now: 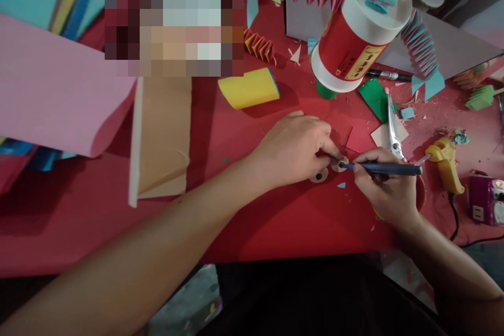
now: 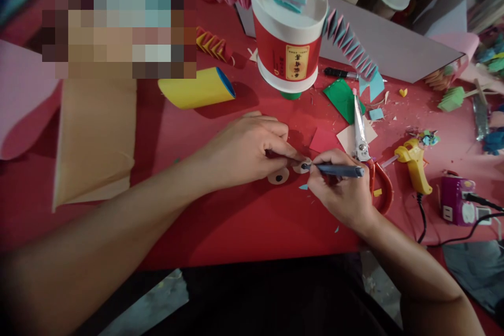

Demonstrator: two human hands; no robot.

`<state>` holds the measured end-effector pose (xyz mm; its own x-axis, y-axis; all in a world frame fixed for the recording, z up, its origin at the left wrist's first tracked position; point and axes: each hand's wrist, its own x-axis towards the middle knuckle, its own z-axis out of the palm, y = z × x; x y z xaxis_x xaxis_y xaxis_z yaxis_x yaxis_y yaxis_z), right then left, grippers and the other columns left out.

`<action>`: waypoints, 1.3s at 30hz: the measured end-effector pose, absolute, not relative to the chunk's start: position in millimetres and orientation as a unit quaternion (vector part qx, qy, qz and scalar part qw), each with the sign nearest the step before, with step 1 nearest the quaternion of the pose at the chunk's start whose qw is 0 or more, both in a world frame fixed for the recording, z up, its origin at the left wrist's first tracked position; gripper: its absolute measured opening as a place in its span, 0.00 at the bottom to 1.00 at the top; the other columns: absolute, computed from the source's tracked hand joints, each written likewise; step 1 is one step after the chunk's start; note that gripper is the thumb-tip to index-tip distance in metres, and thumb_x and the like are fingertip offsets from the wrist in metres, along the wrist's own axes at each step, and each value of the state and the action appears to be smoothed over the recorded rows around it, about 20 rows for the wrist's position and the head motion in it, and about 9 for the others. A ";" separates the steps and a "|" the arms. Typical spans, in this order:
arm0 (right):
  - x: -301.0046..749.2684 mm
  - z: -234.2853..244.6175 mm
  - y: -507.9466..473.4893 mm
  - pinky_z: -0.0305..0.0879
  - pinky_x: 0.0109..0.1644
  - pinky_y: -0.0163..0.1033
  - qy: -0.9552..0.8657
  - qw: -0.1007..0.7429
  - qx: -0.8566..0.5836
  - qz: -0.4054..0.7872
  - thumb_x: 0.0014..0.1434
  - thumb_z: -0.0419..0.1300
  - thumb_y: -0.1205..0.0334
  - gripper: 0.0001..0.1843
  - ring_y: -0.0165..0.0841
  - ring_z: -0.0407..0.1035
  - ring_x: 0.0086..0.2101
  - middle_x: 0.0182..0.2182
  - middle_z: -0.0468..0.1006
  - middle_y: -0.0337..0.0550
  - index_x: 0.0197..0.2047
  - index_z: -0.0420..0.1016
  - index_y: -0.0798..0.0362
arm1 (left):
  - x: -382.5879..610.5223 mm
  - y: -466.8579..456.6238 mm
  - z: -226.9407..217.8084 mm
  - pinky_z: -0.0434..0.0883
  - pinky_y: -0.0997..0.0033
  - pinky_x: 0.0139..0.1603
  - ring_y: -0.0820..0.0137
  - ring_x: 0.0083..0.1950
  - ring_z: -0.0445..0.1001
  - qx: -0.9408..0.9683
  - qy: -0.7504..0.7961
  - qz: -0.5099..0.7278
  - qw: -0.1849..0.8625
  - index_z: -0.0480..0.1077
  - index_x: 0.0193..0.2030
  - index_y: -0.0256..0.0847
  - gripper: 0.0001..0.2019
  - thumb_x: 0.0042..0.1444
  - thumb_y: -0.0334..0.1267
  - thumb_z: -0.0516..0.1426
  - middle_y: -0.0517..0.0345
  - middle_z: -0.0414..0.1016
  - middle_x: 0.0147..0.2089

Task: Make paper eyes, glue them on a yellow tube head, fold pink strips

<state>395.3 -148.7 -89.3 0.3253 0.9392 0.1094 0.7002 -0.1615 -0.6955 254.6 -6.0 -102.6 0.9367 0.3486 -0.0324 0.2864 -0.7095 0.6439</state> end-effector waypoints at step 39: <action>403.1 -97.9 -163.5 0.58 0.24 0.35 -0.498 0.491 -0.704 0.125 0.55 0.62 0.65 0.03 0.28 0.64 0.23 0.22 0.71 0.34 0.30 0.75 0.48 | 242.8 13.6 -97.1 0.64 0.73 0.35 0.74 0.31 0.71 0.880 0.190 0.033 0.434 0.80 0.32 0.42 0.07 0.50 0.30 0.60 0.62 0.77 0.30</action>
<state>403.1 -163.5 -97.9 0.4733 0.8235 0.3129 0.5785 -0.0227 -0.8153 242.8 13.6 -97.1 0.9256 0.3632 -0.1067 0.3059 -0.5516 0.7760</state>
